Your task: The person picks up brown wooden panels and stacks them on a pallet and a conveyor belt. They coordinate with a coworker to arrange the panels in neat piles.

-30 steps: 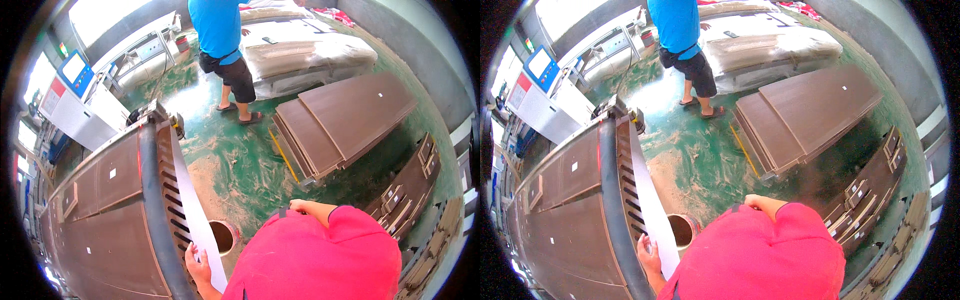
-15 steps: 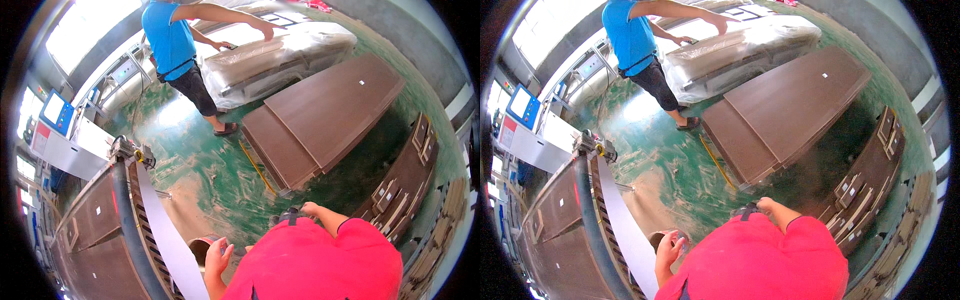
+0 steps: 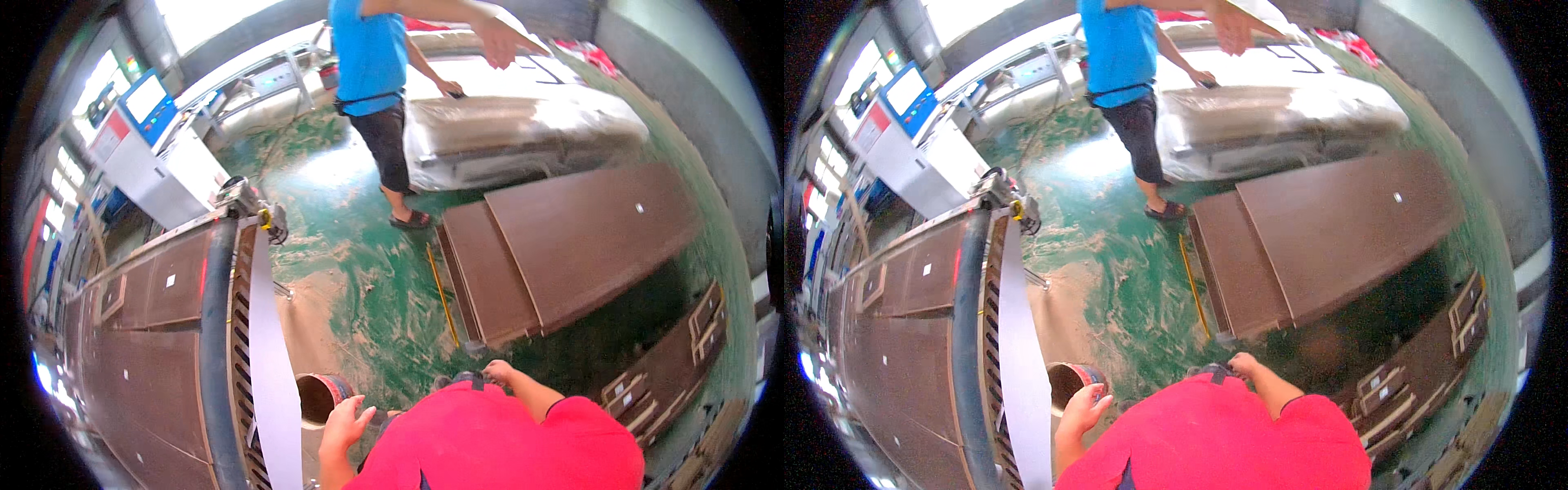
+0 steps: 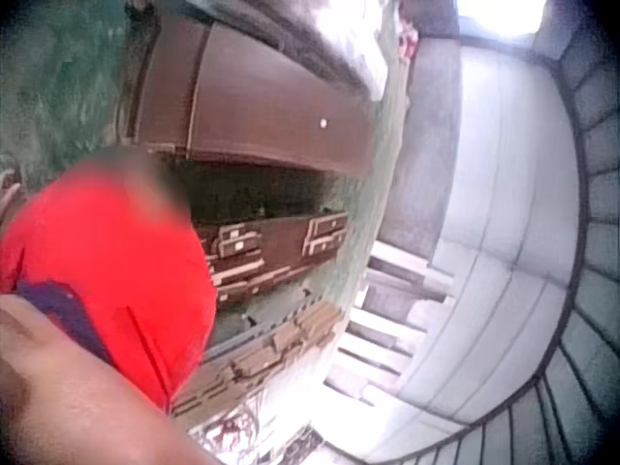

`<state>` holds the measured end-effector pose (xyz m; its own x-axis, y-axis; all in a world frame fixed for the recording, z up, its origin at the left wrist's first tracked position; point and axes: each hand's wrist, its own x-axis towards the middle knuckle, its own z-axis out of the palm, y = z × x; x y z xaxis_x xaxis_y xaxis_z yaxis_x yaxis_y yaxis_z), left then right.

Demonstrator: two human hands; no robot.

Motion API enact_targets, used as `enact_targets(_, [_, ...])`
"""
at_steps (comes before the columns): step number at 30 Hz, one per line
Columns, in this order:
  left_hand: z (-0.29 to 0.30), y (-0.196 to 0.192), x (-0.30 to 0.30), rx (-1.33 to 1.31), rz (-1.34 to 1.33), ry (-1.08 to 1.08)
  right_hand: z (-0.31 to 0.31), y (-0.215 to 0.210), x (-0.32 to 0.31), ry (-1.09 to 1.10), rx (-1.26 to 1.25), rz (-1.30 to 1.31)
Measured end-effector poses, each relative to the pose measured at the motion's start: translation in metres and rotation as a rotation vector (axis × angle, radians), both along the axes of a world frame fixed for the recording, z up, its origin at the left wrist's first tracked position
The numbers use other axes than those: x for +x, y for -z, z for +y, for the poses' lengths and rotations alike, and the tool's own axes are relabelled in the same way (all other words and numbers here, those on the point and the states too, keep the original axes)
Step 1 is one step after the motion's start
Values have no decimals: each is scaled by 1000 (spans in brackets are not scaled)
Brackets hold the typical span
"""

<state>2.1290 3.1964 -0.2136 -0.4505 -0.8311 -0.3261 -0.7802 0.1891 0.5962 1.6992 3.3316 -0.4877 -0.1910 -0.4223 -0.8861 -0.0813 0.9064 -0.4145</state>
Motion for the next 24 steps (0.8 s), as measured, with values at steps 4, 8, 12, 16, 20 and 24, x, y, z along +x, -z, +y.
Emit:
enact_targets(4, [-14,-5,25,-29,-13,-22,-50,15,17,-16,-60,-31])
enact_targets(8, [-30,-13,61,44,51,-113,-86,-4,44,-111,-23,-2])
enact_targets(12, [-42,4,110,-4,113,-154,-117,-16,80,-175,-18,51])
enact_targets(16, [-60,-18,154,3,51,-142,-134,-8,130,-134,-69,23])
enact_targets(20, [-82,-30,196,-75,76,-80,-139,0,183,-74,-189,-36])
enact_targets(24, [-84,-51,228,-181,155,-186,-173,21,213,-436,-399,271])
